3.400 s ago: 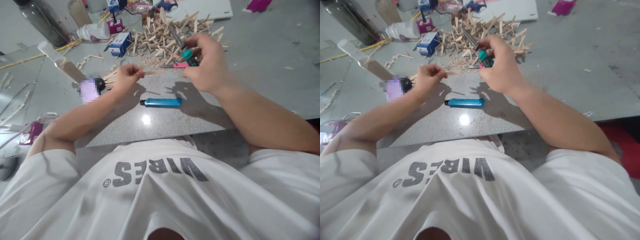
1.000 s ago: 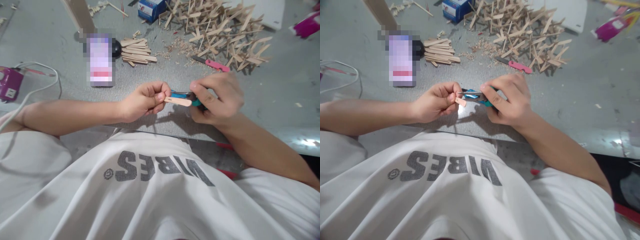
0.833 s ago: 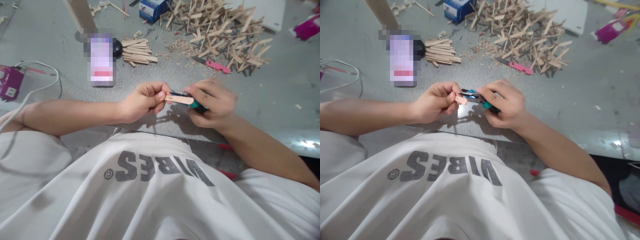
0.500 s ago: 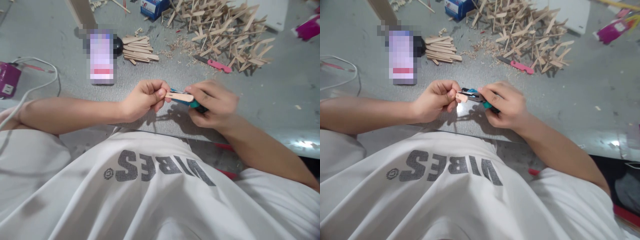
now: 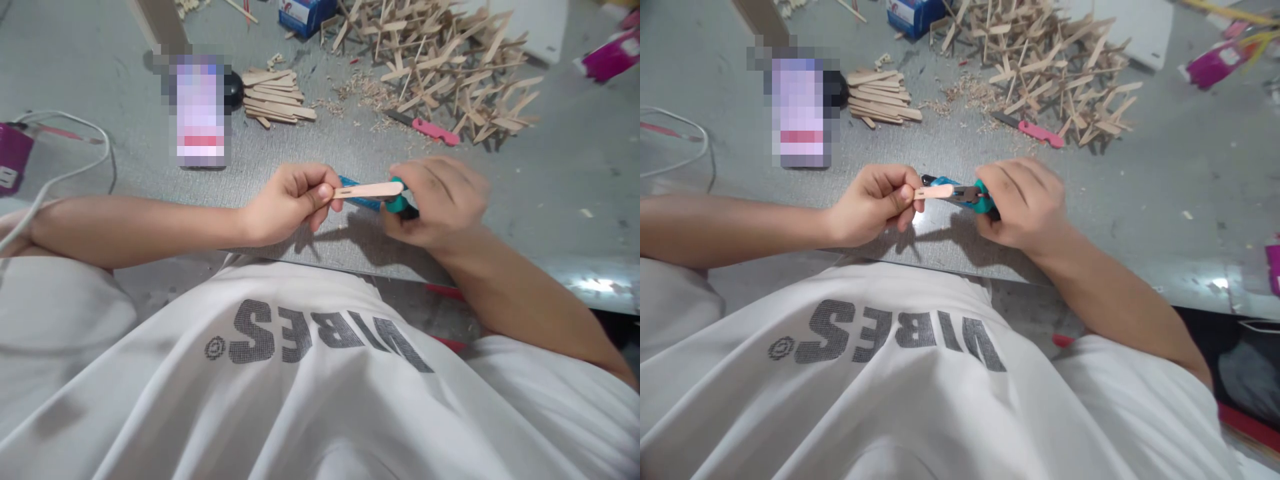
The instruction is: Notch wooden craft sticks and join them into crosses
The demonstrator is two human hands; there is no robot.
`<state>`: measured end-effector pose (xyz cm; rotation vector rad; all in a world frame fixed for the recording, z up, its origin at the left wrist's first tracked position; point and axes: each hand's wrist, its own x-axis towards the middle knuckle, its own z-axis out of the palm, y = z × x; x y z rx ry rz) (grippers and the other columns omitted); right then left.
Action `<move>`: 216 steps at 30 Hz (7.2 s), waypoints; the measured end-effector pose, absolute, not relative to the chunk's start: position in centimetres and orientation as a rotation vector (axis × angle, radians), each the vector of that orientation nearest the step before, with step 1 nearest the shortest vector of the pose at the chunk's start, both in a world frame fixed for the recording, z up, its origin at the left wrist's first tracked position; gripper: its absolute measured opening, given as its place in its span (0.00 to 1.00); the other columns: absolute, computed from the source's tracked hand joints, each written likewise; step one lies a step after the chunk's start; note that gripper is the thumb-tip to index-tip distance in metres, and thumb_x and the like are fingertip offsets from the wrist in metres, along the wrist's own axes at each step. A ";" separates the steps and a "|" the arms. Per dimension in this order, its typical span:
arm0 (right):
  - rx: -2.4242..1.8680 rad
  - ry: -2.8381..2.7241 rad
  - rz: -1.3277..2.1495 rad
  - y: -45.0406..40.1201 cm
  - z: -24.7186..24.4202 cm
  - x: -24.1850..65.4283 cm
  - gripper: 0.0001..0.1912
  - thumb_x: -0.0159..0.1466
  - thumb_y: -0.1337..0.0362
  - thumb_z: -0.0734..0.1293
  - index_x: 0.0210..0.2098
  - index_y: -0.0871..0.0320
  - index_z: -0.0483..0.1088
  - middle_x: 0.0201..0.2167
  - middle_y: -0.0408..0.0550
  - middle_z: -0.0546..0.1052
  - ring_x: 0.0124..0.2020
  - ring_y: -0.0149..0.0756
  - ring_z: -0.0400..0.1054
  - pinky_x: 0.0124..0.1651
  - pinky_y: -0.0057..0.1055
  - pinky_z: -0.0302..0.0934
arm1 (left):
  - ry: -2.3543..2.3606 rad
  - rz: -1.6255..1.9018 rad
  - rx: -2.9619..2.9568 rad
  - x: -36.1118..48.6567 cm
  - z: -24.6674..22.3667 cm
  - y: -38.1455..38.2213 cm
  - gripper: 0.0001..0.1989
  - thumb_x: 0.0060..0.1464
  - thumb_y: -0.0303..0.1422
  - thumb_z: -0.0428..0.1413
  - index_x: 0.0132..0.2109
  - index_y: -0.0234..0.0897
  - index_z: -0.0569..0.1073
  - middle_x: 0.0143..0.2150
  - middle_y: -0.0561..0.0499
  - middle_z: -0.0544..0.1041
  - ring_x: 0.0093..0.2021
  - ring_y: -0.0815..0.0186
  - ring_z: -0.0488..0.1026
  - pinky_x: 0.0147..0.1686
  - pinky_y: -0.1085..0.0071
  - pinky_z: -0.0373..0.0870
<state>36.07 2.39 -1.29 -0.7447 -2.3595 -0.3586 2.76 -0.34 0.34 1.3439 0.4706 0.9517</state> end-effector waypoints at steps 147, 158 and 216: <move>-0.615 -2.439 -0.451 1.0 -0.1 33.9 0.30 0.92 0.52 0.62 0.87 0.54 0.68 0.52 0.50 0.91 0.49 0.48 0.90 0.53 0.47 0.87 | 0.538 1.040 1.765 1.7 1.2 -1.8 0.15 0.80 0.28 0.57 0.40 0.41 0.82 0.23 0.59 0.68 0.23 0.69 0.63 0.26 0.66 0.59; -0.746 -2.421 -0.216 0.0 -0.1 32.5 0.21 0.91 0.49 0.60 0.68 0.48 0.80 0.42 0.45 0.86 0.40 0.45 0.85 0.44 0.45 0.80 | 0.469 0.980 1.574 1.9 0.6 -2.6 0.29 0.88 0.61 0.61 0.44 0.44 0.79 0.22 0.58 0.69 0.21 0.66 0.67 0.26 0.63 0.66; -0.690 -2.426 -0.087 2.1 -2.2 33.5 0.17 0.89 0.45 0.65 0.60 0.44 0.82 0.44 0.47 0.85 0.42 0.48 0.80 0.47 0.50 0.78 | 0.509 0.884 1.481 2.8 1.9 -2.5 0.38 0.77 0.75 0.66 0.45 0.42 0.84 0.23 0.58 0.67 0.21 0.68 0.64 0.23 0.64 0.59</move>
